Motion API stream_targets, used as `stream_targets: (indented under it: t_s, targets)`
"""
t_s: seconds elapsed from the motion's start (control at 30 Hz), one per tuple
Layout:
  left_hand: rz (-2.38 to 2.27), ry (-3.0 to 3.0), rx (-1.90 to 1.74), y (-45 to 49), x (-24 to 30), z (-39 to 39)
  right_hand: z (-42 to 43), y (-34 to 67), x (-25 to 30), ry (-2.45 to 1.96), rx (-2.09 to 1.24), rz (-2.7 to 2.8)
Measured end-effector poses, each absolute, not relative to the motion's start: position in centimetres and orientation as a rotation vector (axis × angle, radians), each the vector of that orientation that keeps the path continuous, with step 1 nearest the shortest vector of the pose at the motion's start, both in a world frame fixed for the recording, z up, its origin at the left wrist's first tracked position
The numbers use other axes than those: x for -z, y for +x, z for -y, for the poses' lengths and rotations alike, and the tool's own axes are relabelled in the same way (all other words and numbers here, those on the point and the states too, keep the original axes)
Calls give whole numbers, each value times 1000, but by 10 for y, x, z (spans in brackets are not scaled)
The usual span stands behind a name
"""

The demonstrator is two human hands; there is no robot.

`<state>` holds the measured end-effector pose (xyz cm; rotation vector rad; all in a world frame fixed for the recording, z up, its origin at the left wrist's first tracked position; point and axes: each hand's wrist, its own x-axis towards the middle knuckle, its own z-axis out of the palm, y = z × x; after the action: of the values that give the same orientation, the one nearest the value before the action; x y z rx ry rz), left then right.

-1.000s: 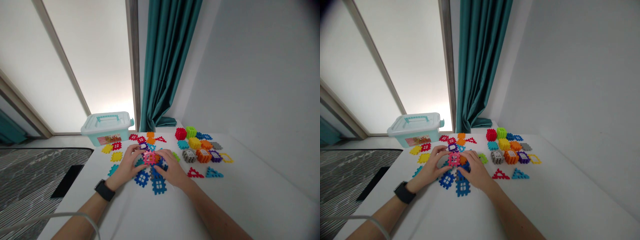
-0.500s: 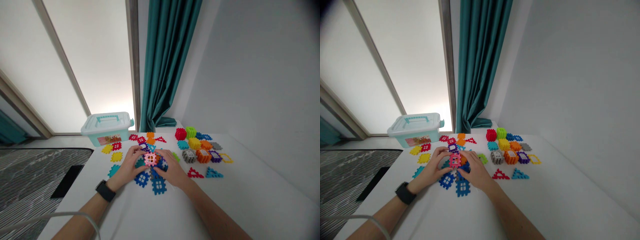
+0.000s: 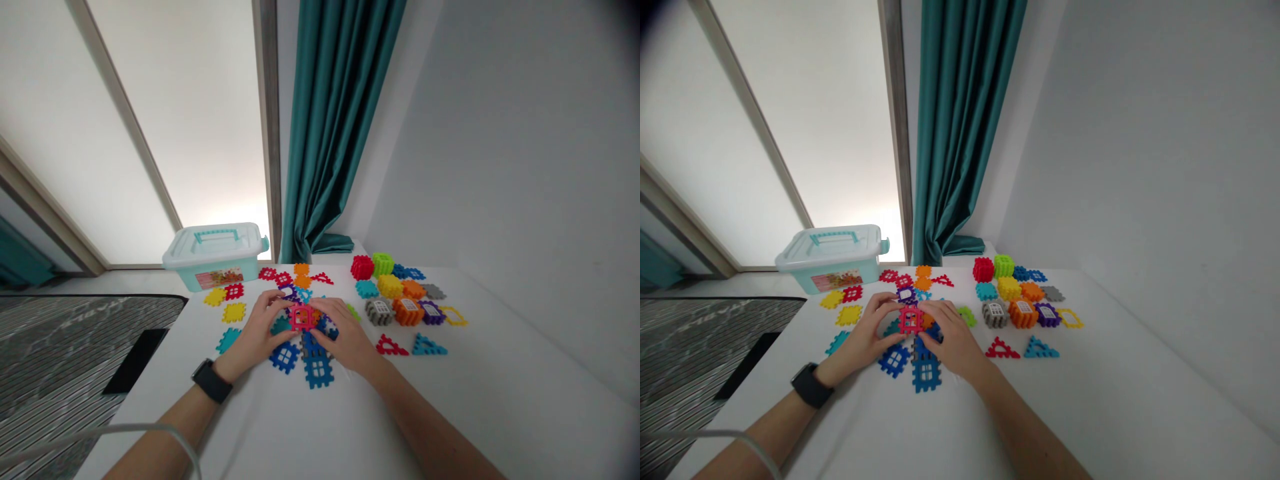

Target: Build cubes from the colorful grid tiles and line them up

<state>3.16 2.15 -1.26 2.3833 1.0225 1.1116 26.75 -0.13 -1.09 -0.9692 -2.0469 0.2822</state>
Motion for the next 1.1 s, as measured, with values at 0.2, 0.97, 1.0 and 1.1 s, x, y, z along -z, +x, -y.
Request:
stream_targets:
  t_s: [0.2, 0.97, 1.0, 1.1]
  targets:
    - [-1021, 2363, -1112, 32, 12, -22, 0, 269, 13, -996, -240, 2025]
    - [-929, 2072, -1006, 42, 8, -19, 2, 263, 7, -933, -229, 2014]
    - [-919, 2049, -1010, 42, 8, -20, 1, 262, 7, -953, -297, 1970]
    - [-896, 1977, -1003, 41, 4, -20, -1, 260, 7, -1034, -490, 1828]
